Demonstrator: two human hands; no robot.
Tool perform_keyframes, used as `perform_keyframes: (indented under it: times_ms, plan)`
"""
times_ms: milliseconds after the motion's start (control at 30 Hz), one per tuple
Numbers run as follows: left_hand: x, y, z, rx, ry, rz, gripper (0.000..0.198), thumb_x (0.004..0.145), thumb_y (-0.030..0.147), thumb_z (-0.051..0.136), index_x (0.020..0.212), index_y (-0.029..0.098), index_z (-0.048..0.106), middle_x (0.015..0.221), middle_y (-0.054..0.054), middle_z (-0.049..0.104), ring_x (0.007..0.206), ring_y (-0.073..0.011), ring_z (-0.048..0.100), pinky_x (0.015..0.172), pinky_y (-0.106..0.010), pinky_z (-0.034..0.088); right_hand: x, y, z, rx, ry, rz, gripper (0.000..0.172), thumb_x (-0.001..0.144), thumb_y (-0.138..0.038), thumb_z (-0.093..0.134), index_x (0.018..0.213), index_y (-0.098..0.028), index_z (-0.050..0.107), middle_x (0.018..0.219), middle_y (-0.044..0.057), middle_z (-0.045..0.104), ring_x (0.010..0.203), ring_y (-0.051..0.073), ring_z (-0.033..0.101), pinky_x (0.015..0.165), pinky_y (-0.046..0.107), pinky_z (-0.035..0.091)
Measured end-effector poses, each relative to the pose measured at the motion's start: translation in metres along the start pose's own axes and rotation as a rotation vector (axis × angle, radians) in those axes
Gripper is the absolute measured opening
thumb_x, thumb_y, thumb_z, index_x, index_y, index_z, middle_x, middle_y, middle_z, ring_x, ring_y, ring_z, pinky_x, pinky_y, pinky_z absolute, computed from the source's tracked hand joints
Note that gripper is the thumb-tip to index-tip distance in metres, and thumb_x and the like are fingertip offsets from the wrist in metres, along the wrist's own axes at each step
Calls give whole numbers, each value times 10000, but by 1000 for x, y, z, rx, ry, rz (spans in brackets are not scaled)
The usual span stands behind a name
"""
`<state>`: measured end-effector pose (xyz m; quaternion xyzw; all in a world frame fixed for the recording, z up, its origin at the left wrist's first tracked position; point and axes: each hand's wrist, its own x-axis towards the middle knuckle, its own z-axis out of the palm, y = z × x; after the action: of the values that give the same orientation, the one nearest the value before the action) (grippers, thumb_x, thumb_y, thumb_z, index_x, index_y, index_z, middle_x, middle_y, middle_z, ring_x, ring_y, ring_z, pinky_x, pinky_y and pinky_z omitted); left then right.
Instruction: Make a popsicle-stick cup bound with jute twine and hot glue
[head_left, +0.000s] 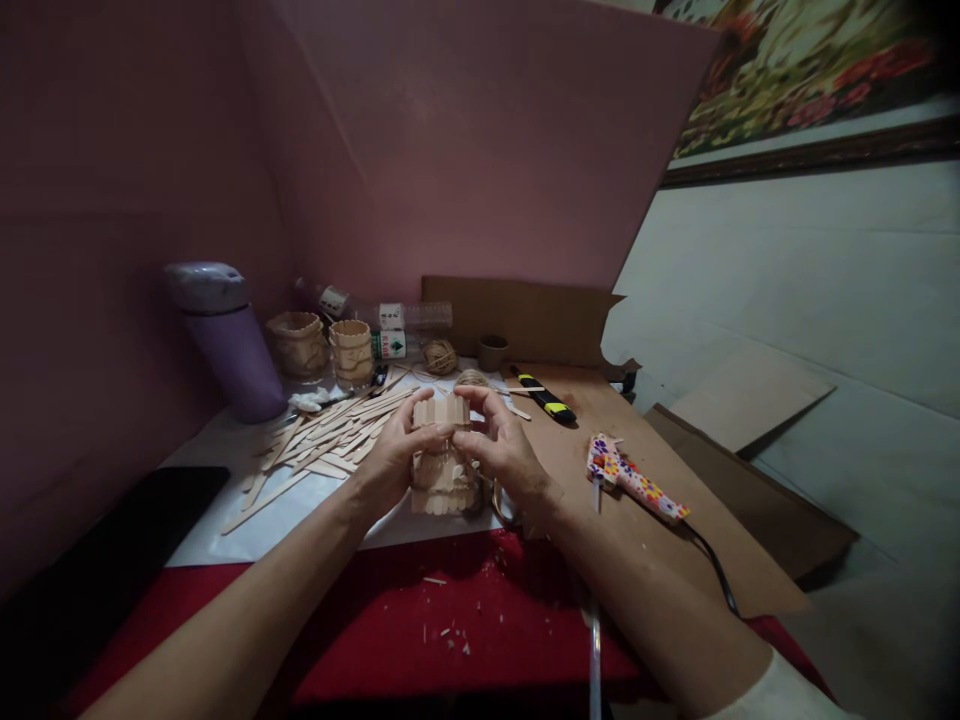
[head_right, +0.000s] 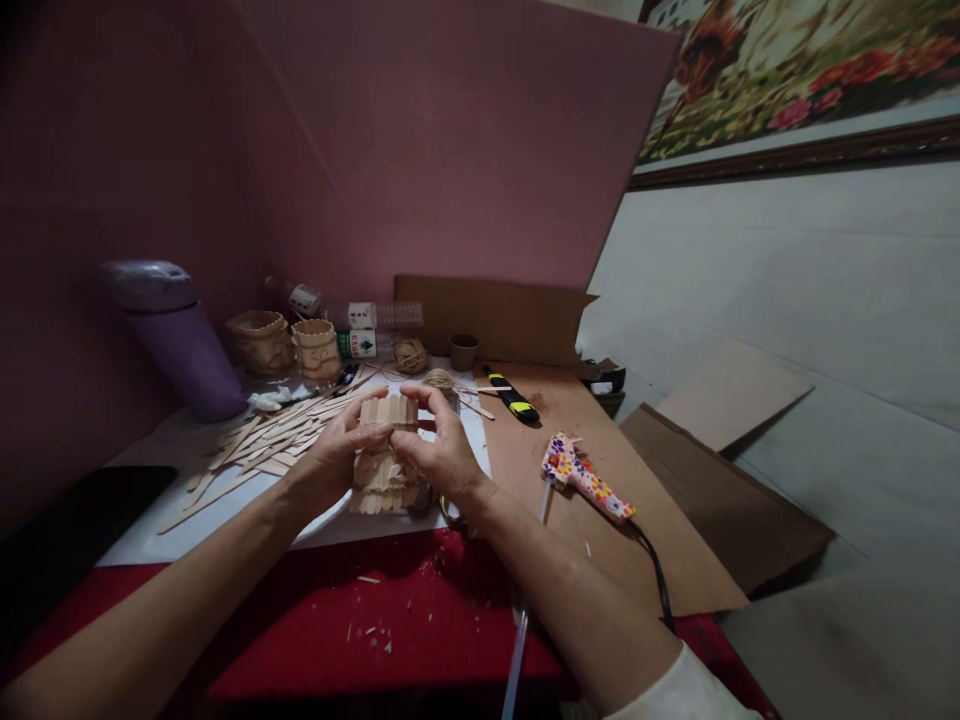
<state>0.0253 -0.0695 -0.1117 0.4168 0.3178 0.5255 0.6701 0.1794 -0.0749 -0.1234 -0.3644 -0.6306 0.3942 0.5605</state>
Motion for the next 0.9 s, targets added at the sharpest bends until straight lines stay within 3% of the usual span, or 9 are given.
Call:
perform_keyframes:
  times_ms: [200, 300, 567, 733, 900]
  plan:
    - [-5, 5, 5, 18, 5, -39, 760, 628, 354, 825, 1305, 184, 523, 1076, -93, 679, 858, -239, 665, 722, -324, 518, 0, -1, 2, 52, 31, 26, 467, 685, -255, 646, 1143, -244, 555, 1169, 69, 628, 1061, 230, 605, 856, 377, 542]
    - [-6, 7, 7, -2, 10, -50, 723, 623, 332, 779, 1288, 198, 531, 1061, -80, 681, 848, -246, 665, 675, -324, 520, 0, 1, 2, 57, 49, 30, 465, 679, -250, 643, 1136, -243, 559, 1149, 64, 633, 1030, 223, 608, 880, 383, 527]
    - [-2, 5, 6, 38, -20, -36, 464, 592, 295, 806, 990, 140, 624, 881, -72, 693, 729, -213, 648, 612, -308, 507, 2, 3, 0, 109, 63, 47, 480, 660, -270, 662, 1127, -244, 554, 1075, 58, 642, 957, 215, 625, 812, 357, 540]
    - [2, 0, 3, 60, -63, 14, 520, 605, 331, 859, 1036, 126, 652, 907, -85, 709, 750, -211, 669, 687, -316, 517, 4, 1, -1, 132, 100, 82, 479, 645, -274, 698, 1105, -238, 569, 1026, 45, 653, 900, 200, 625, 794, 342, 531]
    - [4, -7, -1, 136, -76, 88, 668, 512, 254, 926, 1106, 160, 636, 1031, -95, 714, 890, -251, 683, 757, -329, 539, 6, 2, -3, 122, 131, 79, 477, 632, -265, 700, 1092, -228, 580, 1037, 47, 659, 938, 216, 634, 825, 360, 534]
